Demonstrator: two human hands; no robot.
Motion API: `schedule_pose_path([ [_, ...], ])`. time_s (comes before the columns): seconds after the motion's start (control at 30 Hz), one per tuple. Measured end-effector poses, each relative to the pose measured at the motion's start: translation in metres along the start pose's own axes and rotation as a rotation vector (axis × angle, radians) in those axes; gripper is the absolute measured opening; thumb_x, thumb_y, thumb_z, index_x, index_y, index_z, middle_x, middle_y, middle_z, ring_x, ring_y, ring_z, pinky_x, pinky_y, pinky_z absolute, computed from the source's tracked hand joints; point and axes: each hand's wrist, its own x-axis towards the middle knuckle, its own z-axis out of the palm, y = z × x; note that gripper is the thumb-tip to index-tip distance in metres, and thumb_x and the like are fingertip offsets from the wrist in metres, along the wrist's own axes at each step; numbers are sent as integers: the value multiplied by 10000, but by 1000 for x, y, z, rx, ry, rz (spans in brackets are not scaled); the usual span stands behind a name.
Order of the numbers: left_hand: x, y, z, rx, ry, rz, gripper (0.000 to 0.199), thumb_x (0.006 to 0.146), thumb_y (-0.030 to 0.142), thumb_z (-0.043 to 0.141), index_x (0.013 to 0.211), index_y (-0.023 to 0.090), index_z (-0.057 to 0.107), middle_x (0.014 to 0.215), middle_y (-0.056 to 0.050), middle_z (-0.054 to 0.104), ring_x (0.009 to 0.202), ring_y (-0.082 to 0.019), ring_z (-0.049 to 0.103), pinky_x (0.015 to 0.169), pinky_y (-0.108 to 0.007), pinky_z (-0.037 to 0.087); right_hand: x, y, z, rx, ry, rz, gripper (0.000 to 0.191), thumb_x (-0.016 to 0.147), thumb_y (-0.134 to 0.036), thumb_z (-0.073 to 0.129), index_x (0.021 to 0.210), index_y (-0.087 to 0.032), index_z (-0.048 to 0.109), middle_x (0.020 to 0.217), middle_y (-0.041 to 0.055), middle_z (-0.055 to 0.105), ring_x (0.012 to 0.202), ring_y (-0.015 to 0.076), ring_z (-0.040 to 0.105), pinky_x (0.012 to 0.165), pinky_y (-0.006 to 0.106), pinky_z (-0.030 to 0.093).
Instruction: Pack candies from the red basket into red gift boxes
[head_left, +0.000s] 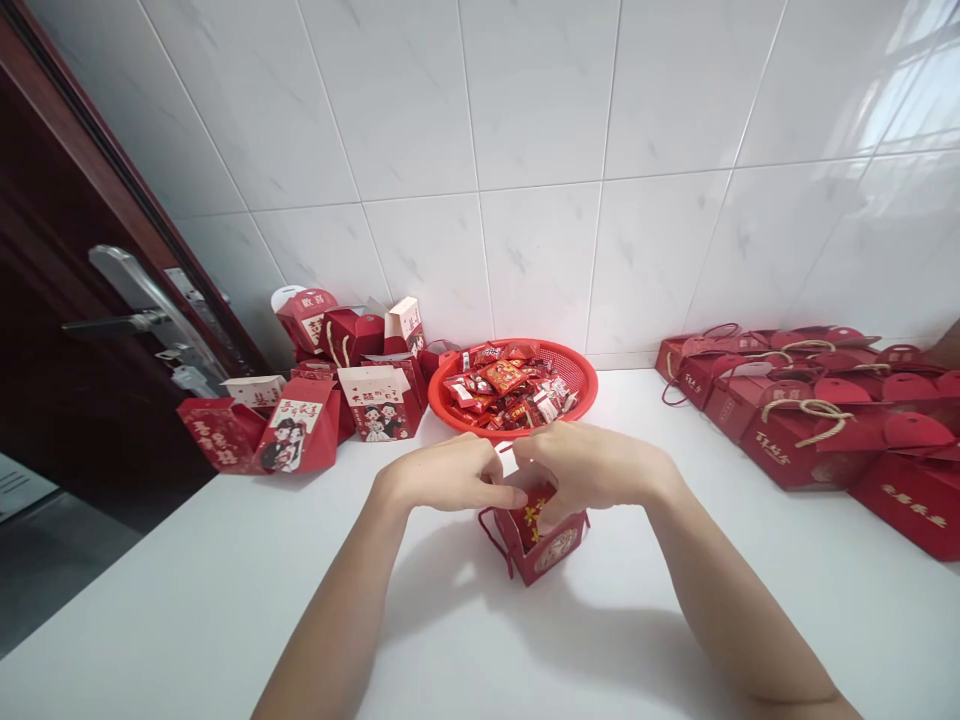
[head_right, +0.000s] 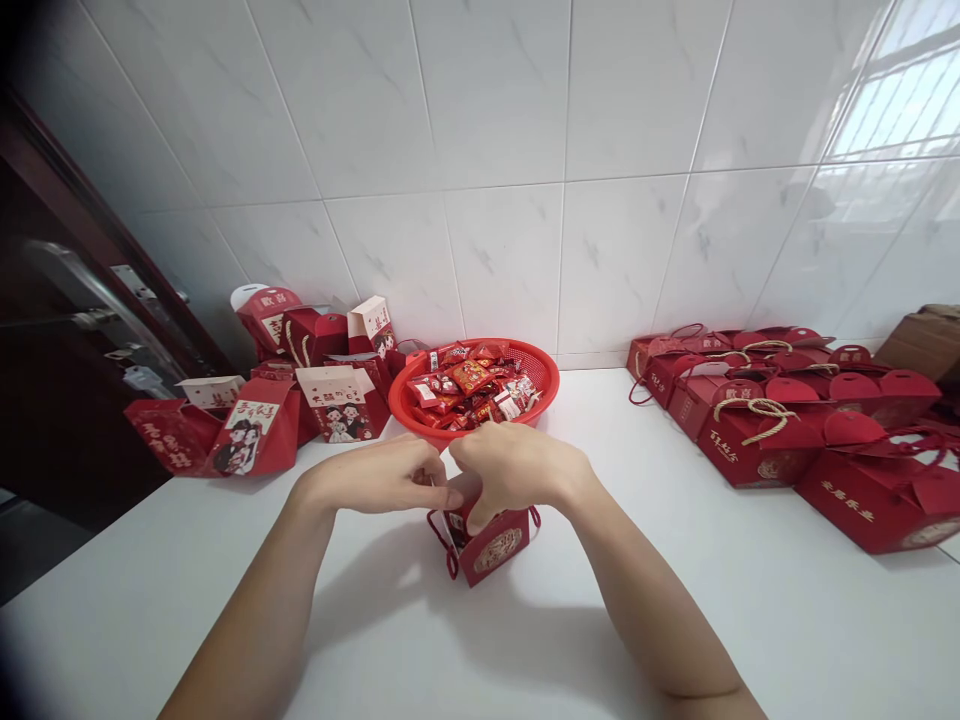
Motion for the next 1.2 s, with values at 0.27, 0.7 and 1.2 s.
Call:
schedule_pose_path([
  [0.27, 2, 5, 1, 64, -6, -7, 552, 805, 685, 528, 569, 186, 511, 545, 8, 446, 477, -120, 388, 439, -274, 236, -15, 15, 18, 97, -61, -105, 321, 748, -418, 778, 900, -187, 616, 817, 18, 616, 670, 152, 554, 540, 247, 353],
  [0.7, 7, 12, 7, 258, 131, -90, 279, 763, 386, 621, 966, 195, 628, 908, -54, 675, 806, -235, 621, 569, -281, 366, -50, 49, 78, 482, 434, -108, 140, 950, -337, 571, 990, -235, 658, 1144, 72, 659, 996, 202, 630, 876, 346, 511],
  [1.2, 13, 16, 17, 346, 175, -98, 286, 741, 324, 644, 992, 200, 583, 1027, -65, 645, 935, -256, 613, 660, -293, 406, -43, 60, 122, 705, 662, 107, 380, 853, -451, 674, 1155, -246, 568, 1210, 81, 635, 1075, 242, 634, 944, 426, 529],
])
